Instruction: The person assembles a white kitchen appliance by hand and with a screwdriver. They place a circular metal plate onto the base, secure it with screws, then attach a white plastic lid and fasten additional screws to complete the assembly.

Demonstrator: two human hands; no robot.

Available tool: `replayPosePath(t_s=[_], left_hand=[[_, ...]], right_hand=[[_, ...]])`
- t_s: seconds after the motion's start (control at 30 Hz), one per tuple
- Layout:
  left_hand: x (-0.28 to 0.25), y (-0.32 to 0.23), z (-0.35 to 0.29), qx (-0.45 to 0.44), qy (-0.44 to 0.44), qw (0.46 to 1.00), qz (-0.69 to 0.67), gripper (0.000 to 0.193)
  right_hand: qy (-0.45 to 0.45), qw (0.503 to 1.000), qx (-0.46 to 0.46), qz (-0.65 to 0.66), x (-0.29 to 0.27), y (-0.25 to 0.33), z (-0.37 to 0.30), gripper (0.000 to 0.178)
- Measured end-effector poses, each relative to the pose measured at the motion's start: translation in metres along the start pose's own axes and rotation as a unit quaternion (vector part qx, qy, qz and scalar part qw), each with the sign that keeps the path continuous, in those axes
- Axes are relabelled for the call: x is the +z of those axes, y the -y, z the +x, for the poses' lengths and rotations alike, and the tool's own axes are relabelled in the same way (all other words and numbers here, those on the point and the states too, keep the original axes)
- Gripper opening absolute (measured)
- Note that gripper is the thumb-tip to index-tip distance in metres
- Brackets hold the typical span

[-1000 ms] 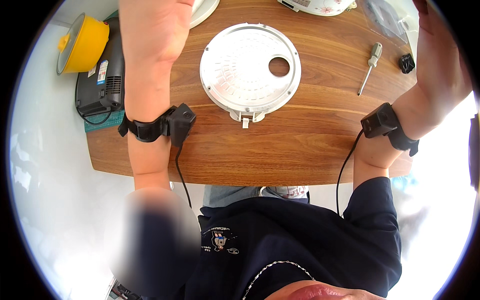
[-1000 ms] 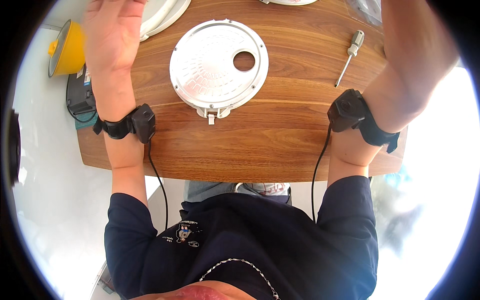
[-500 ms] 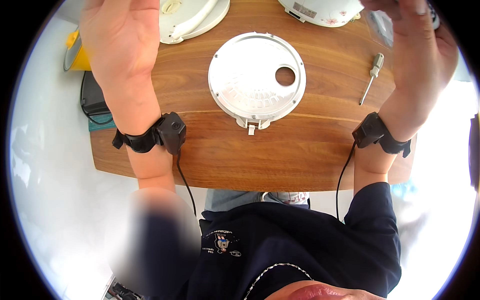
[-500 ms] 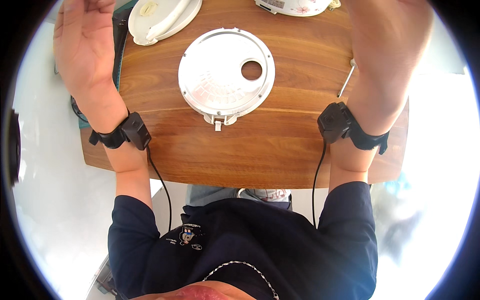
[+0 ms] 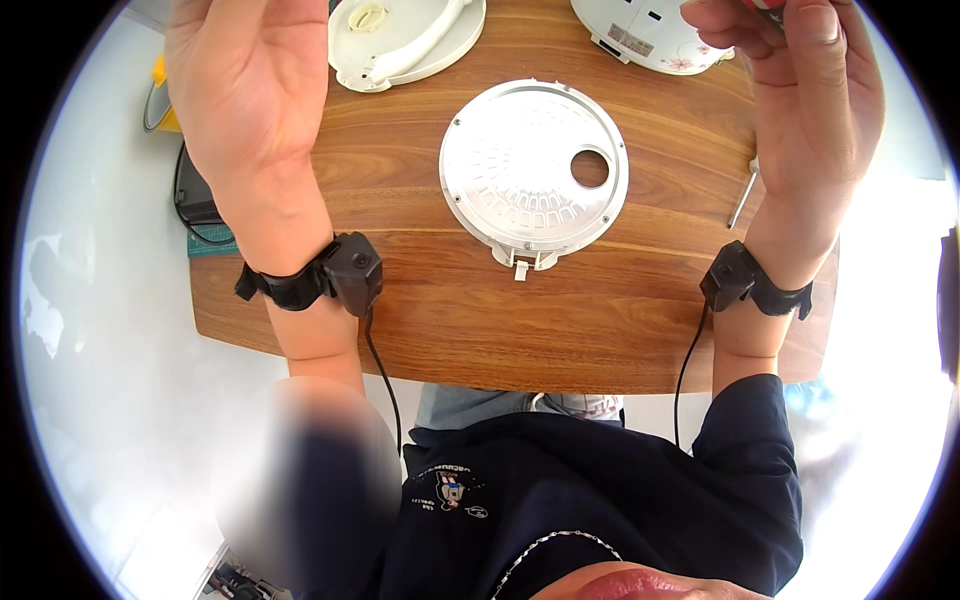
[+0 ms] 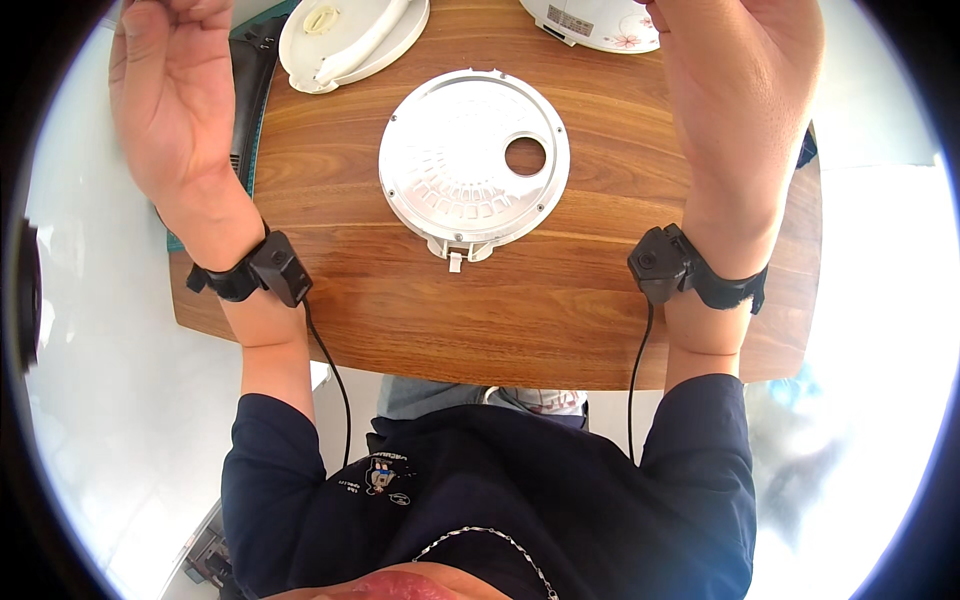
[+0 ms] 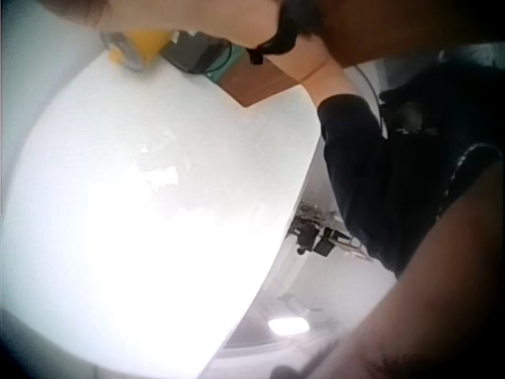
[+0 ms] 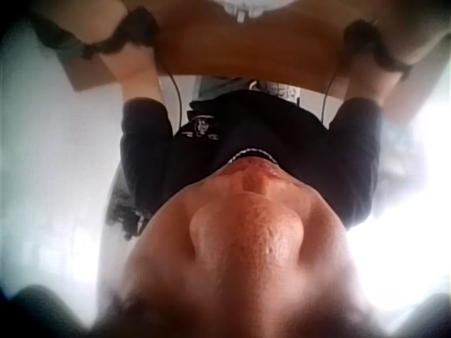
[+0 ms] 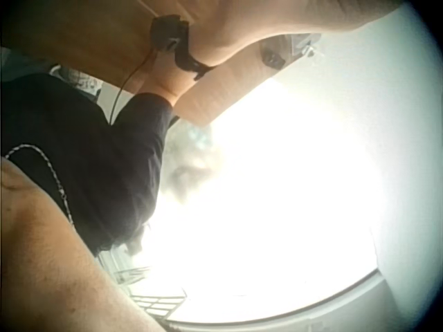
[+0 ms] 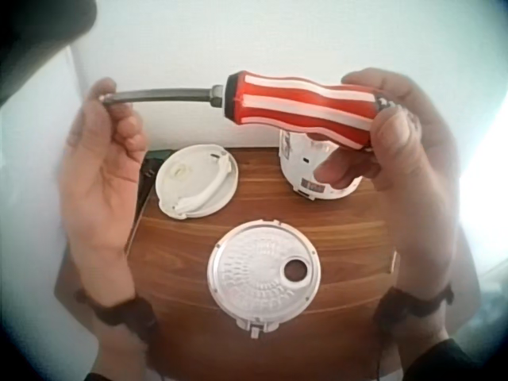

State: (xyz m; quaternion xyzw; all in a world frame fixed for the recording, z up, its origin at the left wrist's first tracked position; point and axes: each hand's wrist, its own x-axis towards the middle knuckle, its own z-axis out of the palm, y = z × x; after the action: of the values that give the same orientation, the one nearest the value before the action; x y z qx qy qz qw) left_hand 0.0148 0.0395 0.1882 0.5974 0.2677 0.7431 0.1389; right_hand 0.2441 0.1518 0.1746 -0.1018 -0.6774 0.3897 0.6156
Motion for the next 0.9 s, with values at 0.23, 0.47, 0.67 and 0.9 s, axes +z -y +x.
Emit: replayPosePath(t_s=[0.23,0.47,0.67,0.9], left_hand=[[-0.007,0.014,-0.003,-0.018,-0.016,0.996,0.088,0.026],[0.001,0.023,-0.004,-0.267,0.061,0.943,0.192,0.016],[0.031,0.05,-0.018,-0.314,0.154,0.888,0.299,0.012],[0.051,0.073,-0.041,-0.328,0.253,0.83,0.373,0.012]], right_hand=[[-0.021,0.994,-0.019,-0.101,-0.003,0.011,0.004,0.07],[0.041,0.975,-0.158,-0.148,-0.037,-0.006,0.012,0.071],[0.109,0.985,-0.073,-0.115,-0.041,0.014,0.008,0.055],[0.195,0.973,0.037,-0.119,-0.047,0.003,0.01,0.04]])
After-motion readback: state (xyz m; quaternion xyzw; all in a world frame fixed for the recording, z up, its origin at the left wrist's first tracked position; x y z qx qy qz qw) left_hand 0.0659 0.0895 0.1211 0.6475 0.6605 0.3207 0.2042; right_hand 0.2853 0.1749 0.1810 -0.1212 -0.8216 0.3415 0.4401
